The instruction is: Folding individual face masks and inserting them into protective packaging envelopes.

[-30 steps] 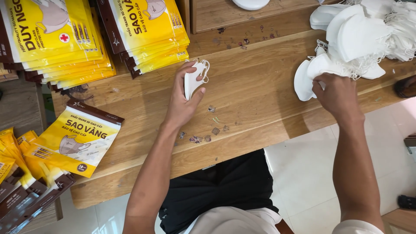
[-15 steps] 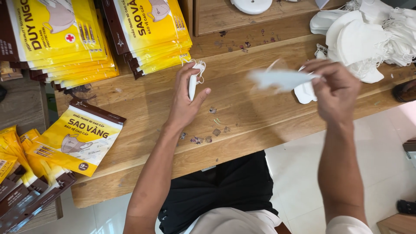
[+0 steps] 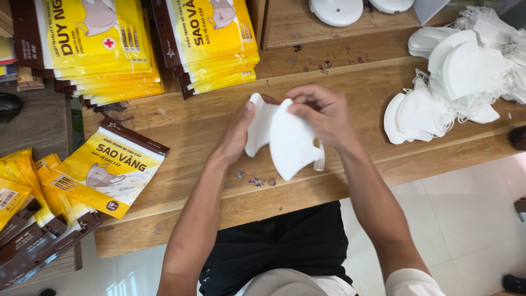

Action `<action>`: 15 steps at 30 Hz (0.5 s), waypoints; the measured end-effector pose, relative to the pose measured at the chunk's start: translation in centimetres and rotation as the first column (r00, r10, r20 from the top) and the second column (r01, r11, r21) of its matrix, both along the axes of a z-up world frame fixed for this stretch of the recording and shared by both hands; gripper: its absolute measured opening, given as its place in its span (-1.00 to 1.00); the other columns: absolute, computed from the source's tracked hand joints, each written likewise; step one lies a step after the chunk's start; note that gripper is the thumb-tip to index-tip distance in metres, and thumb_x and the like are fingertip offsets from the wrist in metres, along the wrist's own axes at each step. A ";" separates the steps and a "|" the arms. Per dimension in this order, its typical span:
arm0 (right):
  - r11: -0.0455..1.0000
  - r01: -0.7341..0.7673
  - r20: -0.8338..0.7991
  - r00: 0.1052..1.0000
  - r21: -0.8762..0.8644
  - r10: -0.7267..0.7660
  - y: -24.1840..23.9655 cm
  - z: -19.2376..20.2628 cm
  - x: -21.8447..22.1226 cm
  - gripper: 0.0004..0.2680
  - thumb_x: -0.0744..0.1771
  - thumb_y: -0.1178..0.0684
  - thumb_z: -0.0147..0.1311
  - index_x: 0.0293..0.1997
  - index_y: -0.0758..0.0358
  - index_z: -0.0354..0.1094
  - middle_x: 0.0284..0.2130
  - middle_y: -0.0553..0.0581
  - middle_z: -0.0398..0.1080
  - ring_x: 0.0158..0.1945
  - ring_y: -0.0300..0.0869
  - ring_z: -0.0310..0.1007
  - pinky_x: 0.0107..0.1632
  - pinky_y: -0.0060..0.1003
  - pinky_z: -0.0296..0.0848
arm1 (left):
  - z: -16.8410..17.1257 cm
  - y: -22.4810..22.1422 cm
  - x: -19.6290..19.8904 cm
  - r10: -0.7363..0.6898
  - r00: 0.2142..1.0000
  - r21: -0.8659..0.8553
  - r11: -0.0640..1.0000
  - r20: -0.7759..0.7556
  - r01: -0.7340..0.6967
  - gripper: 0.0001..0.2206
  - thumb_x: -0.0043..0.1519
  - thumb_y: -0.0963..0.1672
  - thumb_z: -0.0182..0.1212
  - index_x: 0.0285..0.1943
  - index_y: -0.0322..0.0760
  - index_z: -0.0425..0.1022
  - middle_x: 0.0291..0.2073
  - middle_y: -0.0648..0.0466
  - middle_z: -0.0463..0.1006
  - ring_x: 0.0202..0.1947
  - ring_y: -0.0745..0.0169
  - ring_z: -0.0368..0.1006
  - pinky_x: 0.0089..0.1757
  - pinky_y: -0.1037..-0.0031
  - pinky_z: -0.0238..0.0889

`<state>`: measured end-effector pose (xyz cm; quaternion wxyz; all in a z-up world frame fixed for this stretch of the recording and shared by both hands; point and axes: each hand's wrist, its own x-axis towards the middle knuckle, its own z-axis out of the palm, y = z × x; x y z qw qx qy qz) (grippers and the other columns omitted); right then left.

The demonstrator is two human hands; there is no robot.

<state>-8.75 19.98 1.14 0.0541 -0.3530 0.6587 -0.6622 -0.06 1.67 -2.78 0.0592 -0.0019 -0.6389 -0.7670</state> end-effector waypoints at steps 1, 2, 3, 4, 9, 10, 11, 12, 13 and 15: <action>1.000 -0.007 -0.002 1.000 -0.002 0.007 -0.7 -0.3 -0.1 -0.78 0.31 0.20 0.29 0.03 0.42 0.46 -0.40 0.11 0.50 -0.39 -0.35 0.41 -0.39 -0.53 0.40 | 0.6 0.1 0.3 0.007 1.000 -0.002 1.000 -0.002 -0.007 -0.48 0.30 0.08 0.02 0.38 -0.18 0.28 0.32 -0.13 0.33 0.27 -0.04 0.37 0.22 0.13 0.27; 0.999 0.009 -0.107 0.994 0.044 -0.005 -1.5 -0.6 -0.1 -0.82 0.30 0.23 0.31 -0.05 0.41 0.50 -0.42 0.15 0.53 -0.39 -0.31 0.43 -0.38 -0.46 0.42 | 1.1 0.1 0.6 -0.052 0.993 0.159 0.987 0.106 0.035 -0.36 0.29 0.19 -0.20 0.40 -0.20 0.29 0.31 -0.15 0.36 0.24 0.00 0.39 0.20 0.18 0.31; 0.996 0.031 -0.211 0.977 0.087 -0.012 -2.4 -0.9 -0.2 -0.86 0.28 0.26 0.33 -0.12 0.41 0.53 -0.43 0.19 0.56 -0.40 -0.27 0.45 -0.37 -0.39 0.44 | 1.7 0.1 0.9 -0.126 0.972 0.320 0.946 0.200 0.057 -0.21 0.29 0.30 -0.42 0.42 -0.23 0.30 0.29 -0.16 0.40 0.21 0.04 0.42 0.17 0.23 0.35; 0.996 0.024 -0.211 0.977 0.083 -0.006 -2.9 -0.6 0.1 -0.86 0.28 0.26 0.33 -0.12 0.41 0.53 -0.43 0.19 0.56 -0.40 -0.27 0.45 -0.37 -0.39 0.44 | 2.1 -0.1 1.0 -0.119 0.972 0.317 0.947 0.201 0.050 -0.21 0.29 0.30 -0.42 0.42 -0.23 0.30 0.29 -0.16 0.40 0.21 0.04 0.42 0.17 0.23 0.35; 0.981 0.156 -0.319 0.941 0.116 -0.112 -4.8 -0.9 1.1 -0.91 0.30 0.25 0.32 -0.17 0.27 0.57 -0.44 0.08 0.59 -0.45 -0.31 0.49 -0.40 -0.45 0.44 | 1.1 -0.5 0.4 -0.153 0.953 0.351 0.935 0.261 0.054 -0.16 0.26 0.31 -0.30 0.50 -0.29 0.20 0.37 -0.19 0.31 0.22 -0.01 0.39 0.19 0.14 0.31; 0.980 0.159 -0.315 0.942 0.118 -0.115 -4.9 -1.1 1.0 -0.91 0.30 0.25 0.32 -0.17 0.27 0.57 -0.44 0.08 0.59 -0.45 -0.31 0.49 -0.40 -0.45 0.44 | 1.1 -0.5 0.4 -0.156 0.952 0.352 0.935 0.264 0.056 -0.16 0.26 0.31 -0.30 0.50 -0.29 0.20 0.37 -0.19 0.31 0.22 -0.01 0.39 0.19 0.14 0.31; 0.976 0.191 -0.357 0.923 0.109 -0.141 -4.9 -1.5 0.8 -0.91 0.30 0.25 0.32 -0.18 0.27 0.58 -0.45 0.08 0.59 -0.46 -0.28 0.50 -0.42 -0.45 0.43 | 1.1 -0.5 0.3 -0.139 0.952 0.352 0.935 0.273 0.035 -0.17 0.26 0.30 -0.28 0.48 -0.30 0.22 0.33 -0.17 0.34 0.19 0.01 0.42 0.16 0.17 0.35; 0.969 0.226 -0.397 0.902 0.103 -0.169 -4.8 -1.8 0.7 -0.92 0.30 0.25 0.33 -0.19 0.27 0.58 -0.47 0.07 0.59 -0.48 -0.25 0.52 -0.45 -0.46 0.43 | 1.0 -0.3 0.2 -0.127 0.951 0.357 0.934 0.283 0.018 -0.18 0.26 0.30 -0.27 0.47 -0.32 0.24 0.29 -0.16 0.37 0.15 0.02 0.45 0.12 0.20 0.39; 0.966 0.233 -0.393 0.903 0.109 -0.173 -4.7 -2.0 0.7 -0.92 0.30 0.25 0.33 -0.19 0.27 0.58 -0.47 0.07 0.59 -0.48 -0.25 0.52 -0.45 -0.46 0.43 | 1.1 -0.3 0.3 -0.135 0.948 0.361 0.932 0.288 0.023 -0.18 0.26 0.30 -0.27 0.47 -0.32 0.24 0.29 -0.16 0.37 0.15 0.02 0.45 0.12 0.20 0.39; 0.962 0.269 -0.427 0.876 0.046 -0.224 -4.9 -2.1 0.8 -0.92 0.30 0.29 0.31 -0.19 0.29 0.57 -0.49 0.10 0.57 -0.46 -0.19 0.51 -0.44 -0.41 0.43 | 1.4 -0.7 0.7 -0.149 0.947 0.335 0.941 0.284 0.048 -0.17 0.27 0.29 -0.29 0.47 -0.37 0.21 0.26 -0.19 0.40 0.21 -0.02 0.41 0.20 0.11 0.30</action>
